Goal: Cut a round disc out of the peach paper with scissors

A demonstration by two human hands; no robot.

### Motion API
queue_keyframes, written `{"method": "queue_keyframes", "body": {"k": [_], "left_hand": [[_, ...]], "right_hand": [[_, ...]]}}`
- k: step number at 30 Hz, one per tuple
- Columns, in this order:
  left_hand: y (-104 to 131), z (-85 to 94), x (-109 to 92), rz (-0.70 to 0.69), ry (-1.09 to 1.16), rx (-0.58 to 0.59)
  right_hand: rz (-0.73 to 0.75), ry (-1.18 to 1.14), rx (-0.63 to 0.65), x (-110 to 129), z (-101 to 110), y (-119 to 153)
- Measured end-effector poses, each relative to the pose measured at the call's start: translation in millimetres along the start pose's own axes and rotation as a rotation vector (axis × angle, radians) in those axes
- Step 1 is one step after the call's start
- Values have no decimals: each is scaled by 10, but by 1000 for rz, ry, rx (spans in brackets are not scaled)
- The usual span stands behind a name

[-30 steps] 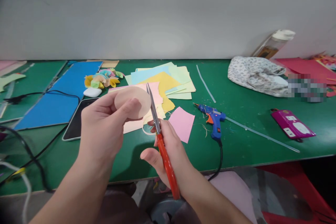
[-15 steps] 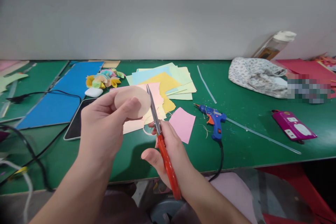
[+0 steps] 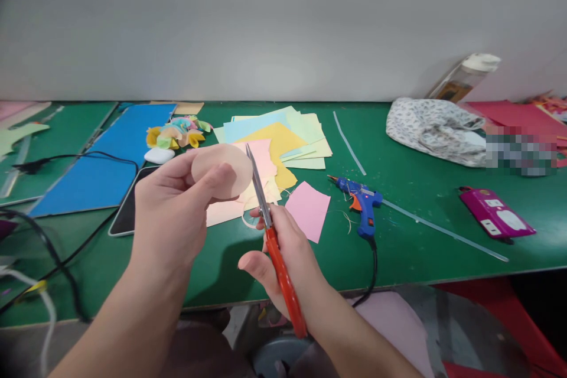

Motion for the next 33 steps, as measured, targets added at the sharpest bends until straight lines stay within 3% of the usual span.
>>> {"method": "queue_keyframes", "body": {"k": [9,20,26,33], "left_hand": [[-30,97,121,-45,20,28],[-30,108,118,-76,57,-3],[-8,61,64,-32,66,15],[18,-32,4,15,35,27]], "right_hand": [[20,5,-4,-1,-2,5],[43,-27,-8,-54,-12,9],[113,-105,-7,-72,27,-43],[37,-74,-3,-47,16,-39]]}}
Point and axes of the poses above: each hand's wrist, its own y-axis away from the middle knuckle, its own z-axis out of the back of the hand, x = y × z, the point moved 3 cm from there along -y, towards the middle knuckle, and after that the axes turned 11 degrees about -z, right-handed, at the moved point
